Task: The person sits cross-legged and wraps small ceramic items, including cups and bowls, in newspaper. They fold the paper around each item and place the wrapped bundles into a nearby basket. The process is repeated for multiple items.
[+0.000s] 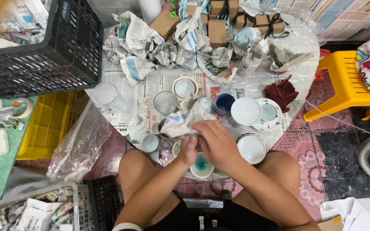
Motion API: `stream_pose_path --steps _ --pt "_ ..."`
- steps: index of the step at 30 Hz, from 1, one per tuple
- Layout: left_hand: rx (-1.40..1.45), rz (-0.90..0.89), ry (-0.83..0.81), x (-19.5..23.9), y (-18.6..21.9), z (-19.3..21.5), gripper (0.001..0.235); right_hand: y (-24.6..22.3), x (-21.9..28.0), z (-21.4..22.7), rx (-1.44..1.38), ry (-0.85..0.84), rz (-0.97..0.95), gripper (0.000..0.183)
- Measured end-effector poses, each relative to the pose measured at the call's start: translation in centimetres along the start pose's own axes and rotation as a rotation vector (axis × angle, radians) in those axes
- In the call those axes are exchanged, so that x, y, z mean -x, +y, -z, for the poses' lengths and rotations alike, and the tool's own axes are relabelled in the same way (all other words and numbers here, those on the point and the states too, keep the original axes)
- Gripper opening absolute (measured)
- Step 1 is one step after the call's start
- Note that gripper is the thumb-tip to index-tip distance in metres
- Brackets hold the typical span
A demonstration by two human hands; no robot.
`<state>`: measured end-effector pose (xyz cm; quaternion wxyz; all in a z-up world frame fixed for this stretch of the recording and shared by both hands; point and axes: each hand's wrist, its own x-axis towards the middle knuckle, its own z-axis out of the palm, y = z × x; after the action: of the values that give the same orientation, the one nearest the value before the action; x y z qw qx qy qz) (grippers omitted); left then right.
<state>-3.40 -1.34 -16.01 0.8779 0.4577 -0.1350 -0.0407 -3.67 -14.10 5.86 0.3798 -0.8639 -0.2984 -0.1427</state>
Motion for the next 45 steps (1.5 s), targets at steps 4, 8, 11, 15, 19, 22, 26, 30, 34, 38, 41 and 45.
stream_pose_path --steps 4,8,11,15,19,22,26,30,34,38,41,45 --pt "-0.054 0.298 0.214 0.6 -1.5 0.4 0.07 1.4 0.7 -0.5 -0.112 -0.04 -0.038 0.042" --pt "-0.17 0.07 0.033 0.5 0.7 -0.6 0.061 3.7 1.7 0.8 -0.341 -0.101 -0.08 0.037" --pt "-0.159 0.146 -0.042 -0.5 2.0 -1.4 0.057 5.2 2.8 1.5 -0.408 -0.145 -0.207 0.033" --pt "-0.196 0.159 -0.014 -0.6 3.0 -1.5 0.055 7.4 4.1 2.2 -0.484 -0.068 -0.462 0.033" --pt "0.059 0.303 0.018 -0.7 3.9 -0.7 0.054 8.9 4.0 4.2 -0.541 0.167 -0.477 0.045" --pt "0.288 0.4 0.122 -1.1 4.6 -0.6 0.053 9.3 3.1 5.2 -0.465 0.207 -0.592 0.059" --pt "0.415 0.408 0.227 -1.9 4.8 -1.5 0.049 8.5 2.5 4.9 0.041 0.24 -0.333 0.068" --pt "0.231 0.286 0.175 -2.0 4.6 -1.9 0.048 7.4 3.1 4.4 0.206 0.175 -0.007 0.043" --pt "0.251 0.431 0.132 -1.4 4.0 -1.5 0.049 6.9 3.2 3.6 -0.089 -0.086 -0.031 0.027" --pt "0.267 0.44 0.076 -0.6 3.2 -1.0 0.05 7.1 2.5 3.4 -0.075 -0.149 0.074 0.038" --pt "0.242 0.475 0.085 0.0 2.7 -0.1 0.053 7.0 2.4 3.1 -0.032 -0.127 0.109 0.036" --pt "0.195 0.463 0.044 0.1 2.6 0.7 0.059 7.1 2.7 2.7 0.023 -0.023 0.184 0.032"
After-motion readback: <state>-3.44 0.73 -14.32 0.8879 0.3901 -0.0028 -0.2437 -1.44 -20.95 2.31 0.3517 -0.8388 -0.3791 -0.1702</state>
